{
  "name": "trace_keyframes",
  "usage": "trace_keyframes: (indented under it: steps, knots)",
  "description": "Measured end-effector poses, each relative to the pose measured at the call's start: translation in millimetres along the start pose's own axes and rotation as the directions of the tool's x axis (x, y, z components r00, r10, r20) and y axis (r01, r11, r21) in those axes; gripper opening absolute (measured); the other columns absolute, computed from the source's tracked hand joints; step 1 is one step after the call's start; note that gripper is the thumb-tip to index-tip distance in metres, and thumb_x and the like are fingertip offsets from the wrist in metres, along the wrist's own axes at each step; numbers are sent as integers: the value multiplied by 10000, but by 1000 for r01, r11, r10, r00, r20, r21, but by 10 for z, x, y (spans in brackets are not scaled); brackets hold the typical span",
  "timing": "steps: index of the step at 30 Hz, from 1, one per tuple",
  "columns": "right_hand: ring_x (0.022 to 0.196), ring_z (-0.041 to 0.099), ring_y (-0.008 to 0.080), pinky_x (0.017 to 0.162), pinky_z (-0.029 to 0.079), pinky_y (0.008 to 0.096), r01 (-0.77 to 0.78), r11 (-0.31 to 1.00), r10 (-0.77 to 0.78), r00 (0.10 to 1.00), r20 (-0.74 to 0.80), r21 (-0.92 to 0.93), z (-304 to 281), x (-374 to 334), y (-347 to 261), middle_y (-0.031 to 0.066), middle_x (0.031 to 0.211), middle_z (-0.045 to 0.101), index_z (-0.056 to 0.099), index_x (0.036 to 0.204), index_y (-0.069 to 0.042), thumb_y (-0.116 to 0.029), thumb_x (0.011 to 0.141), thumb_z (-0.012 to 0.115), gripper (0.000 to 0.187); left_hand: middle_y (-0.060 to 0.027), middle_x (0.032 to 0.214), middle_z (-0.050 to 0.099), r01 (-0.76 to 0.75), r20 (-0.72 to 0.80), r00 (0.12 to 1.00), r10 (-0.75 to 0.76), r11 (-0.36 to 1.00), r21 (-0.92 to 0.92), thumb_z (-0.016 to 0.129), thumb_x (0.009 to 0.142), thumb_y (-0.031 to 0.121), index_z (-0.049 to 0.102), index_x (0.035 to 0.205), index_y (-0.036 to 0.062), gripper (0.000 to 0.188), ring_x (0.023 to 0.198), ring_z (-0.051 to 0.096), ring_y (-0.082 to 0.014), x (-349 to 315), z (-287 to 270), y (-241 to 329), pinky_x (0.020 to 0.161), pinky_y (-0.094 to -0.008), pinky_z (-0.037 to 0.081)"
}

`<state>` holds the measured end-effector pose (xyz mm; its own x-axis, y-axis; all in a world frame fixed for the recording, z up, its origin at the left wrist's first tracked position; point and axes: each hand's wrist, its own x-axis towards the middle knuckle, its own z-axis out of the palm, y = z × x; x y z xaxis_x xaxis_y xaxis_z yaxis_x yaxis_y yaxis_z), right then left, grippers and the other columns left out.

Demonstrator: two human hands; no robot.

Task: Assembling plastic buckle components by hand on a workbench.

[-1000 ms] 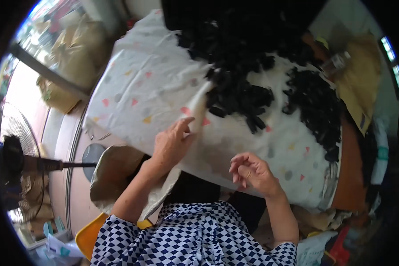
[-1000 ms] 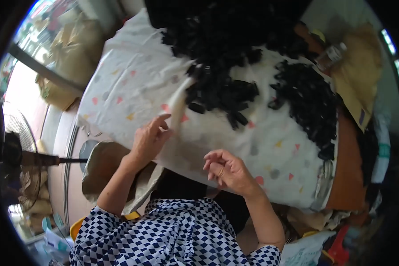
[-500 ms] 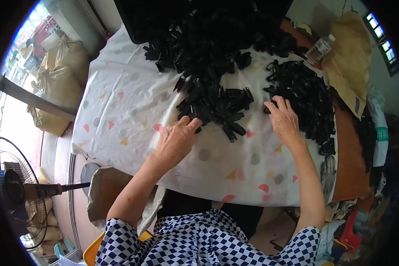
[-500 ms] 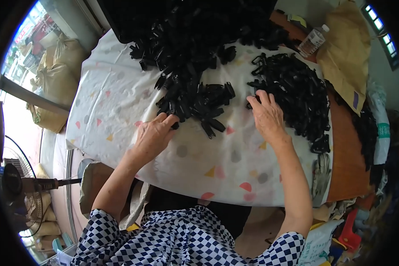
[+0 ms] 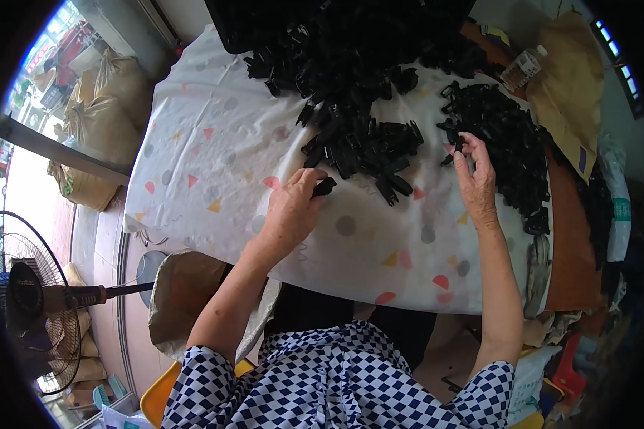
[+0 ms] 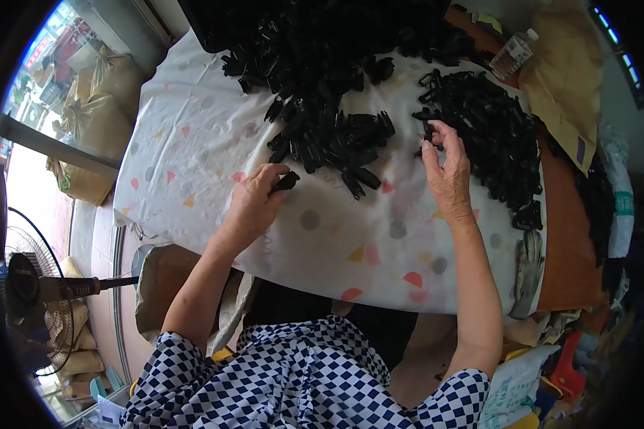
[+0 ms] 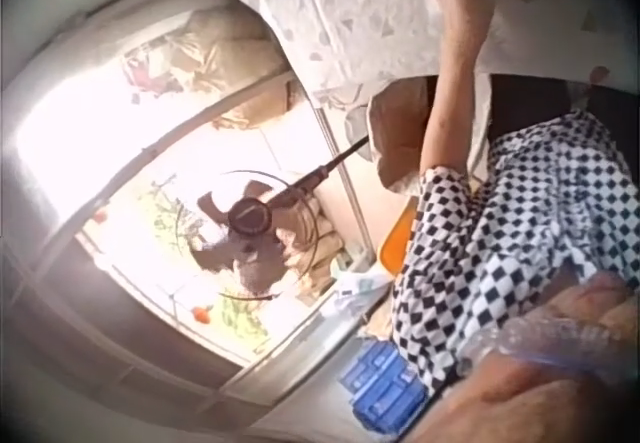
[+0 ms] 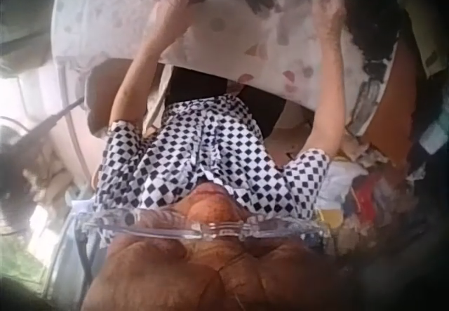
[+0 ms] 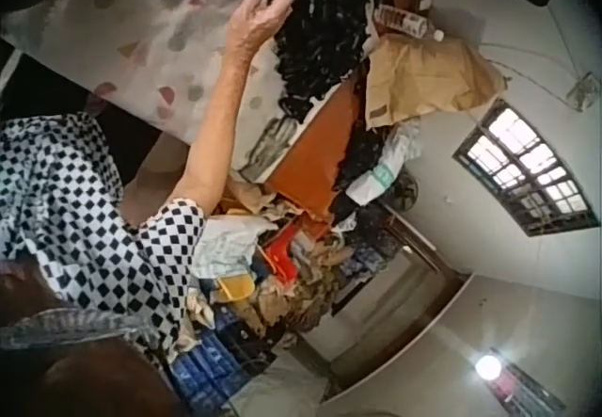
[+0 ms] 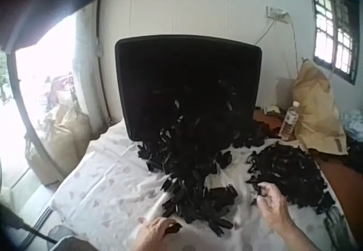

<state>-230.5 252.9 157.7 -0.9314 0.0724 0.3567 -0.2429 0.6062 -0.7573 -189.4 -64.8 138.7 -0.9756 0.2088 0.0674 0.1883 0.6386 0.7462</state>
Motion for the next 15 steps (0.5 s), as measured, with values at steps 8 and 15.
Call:
trace_keyframes:
  steps: [8, 15]
  knots:
    - [629, 459, 43, 548, 361, 172, -559, 627, 298, 816, 496, 543, 138, -688, -637, 25, 848, 595, 457, 1204, -78, -236, 1001, 414, 260, -63, 844, 579, 180, 134, 982, -132, 863, -471, 662, 760, -4, 527, 940, 1, 225, 717, 553, -124, -284, 335, 34, 635, -267, 457]
    - [617, 462, 38, 540, 379, 168, -631, 561, 177, 723, 667, 536, 214, -1097, -686, 1, 754, 567, 496, 1111, -48, -248, 992, 508, 233, -39, 743, 531, 148, 195, 979, -50, 839, -524, 681, 772, -35, 523, 914, 14, 218, 666, 515, -111, -503, 461, 430, 610, -248, 451]
